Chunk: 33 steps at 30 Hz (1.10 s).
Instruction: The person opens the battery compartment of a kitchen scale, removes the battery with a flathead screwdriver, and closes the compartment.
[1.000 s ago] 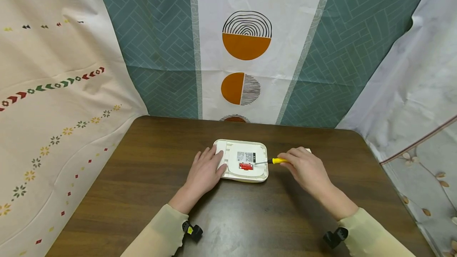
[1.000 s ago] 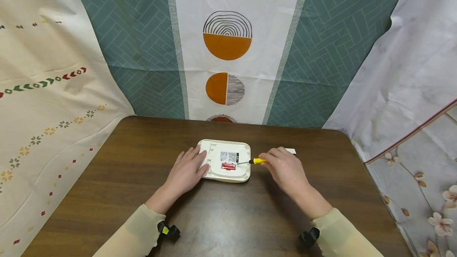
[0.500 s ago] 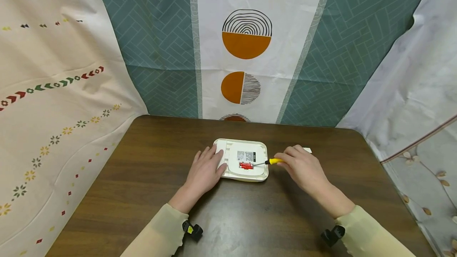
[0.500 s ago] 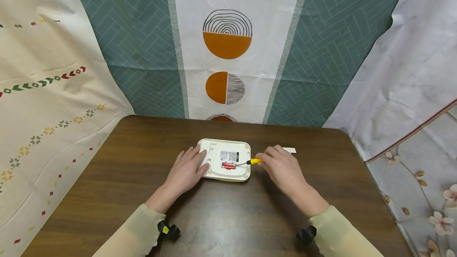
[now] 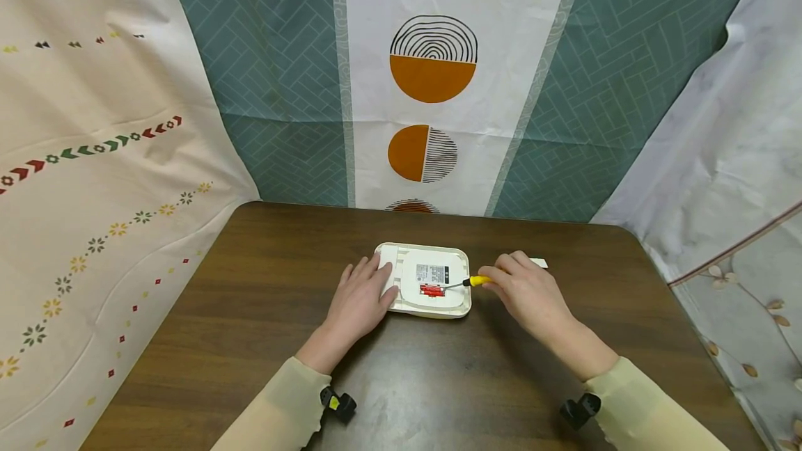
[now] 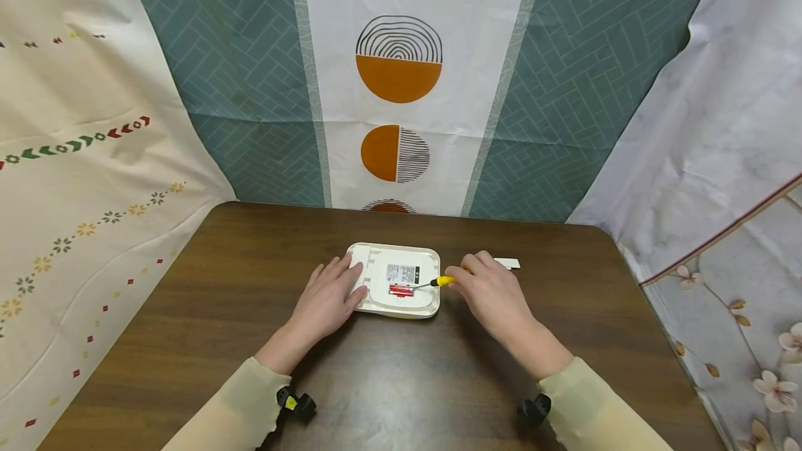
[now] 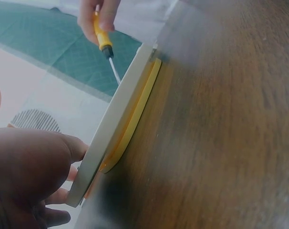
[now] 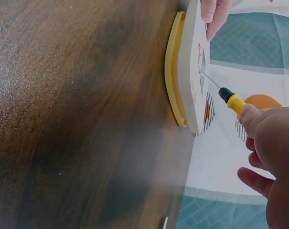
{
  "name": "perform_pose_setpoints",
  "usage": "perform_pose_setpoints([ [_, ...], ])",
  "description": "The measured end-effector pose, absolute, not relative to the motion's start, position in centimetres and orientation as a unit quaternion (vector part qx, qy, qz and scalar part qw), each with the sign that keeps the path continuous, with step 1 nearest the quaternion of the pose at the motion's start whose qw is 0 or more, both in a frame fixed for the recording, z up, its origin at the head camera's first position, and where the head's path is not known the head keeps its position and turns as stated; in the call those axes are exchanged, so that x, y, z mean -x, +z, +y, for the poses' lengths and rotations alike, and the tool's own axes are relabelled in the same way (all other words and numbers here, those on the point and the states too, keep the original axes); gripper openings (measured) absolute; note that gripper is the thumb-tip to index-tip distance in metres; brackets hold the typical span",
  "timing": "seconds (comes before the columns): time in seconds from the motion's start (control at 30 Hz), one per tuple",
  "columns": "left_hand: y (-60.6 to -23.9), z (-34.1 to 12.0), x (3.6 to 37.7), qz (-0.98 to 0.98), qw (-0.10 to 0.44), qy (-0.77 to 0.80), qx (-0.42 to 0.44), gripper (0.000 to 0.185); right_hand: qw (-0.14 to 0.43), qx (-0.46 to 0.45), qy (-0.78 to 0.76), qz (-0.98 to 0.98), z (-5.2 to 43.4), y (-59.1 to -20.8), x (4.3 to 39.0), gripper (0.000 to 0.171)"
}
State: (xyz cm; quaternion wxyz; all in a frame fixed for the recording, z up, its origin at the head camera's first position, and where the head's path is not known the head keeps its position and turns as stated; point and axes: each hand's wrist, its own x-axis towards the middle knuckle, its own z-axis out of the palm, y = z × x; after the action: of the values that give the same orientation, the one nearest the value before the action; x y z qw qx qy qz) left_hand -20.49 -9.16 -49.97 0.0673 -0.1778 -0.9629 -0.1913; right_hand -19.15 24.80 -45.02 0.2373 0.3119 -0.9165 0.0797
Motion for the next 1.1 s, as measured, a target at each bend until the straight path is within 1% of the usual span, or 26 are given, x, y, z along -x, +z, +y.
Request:
perform_pose_setpoints([
  [0.43, -50.0, -9.2, 20.5, -0.963, 0.065, -0.189, 0.179, 0.055, 0.235, -0.316, 0.056, -0.917, 24.4, -44.7, 19.2, 0.034],
  [0.73, -49.9, -9.3, 20.5, -0.961, 0.078, -0.189, 0.187, 0.054, 0.240, -0.321, 0.055, -0.915, 24.3, -44.7, 19.2, 0.035],
  [1.1, -50.0, -9.4, 20.6, -0.961, 0.073, -0.186, 0.190, 0.055, 0.240, -0.302, 0.085, -0.918, 24.9, -45.6, 19.1, 0.032],
])
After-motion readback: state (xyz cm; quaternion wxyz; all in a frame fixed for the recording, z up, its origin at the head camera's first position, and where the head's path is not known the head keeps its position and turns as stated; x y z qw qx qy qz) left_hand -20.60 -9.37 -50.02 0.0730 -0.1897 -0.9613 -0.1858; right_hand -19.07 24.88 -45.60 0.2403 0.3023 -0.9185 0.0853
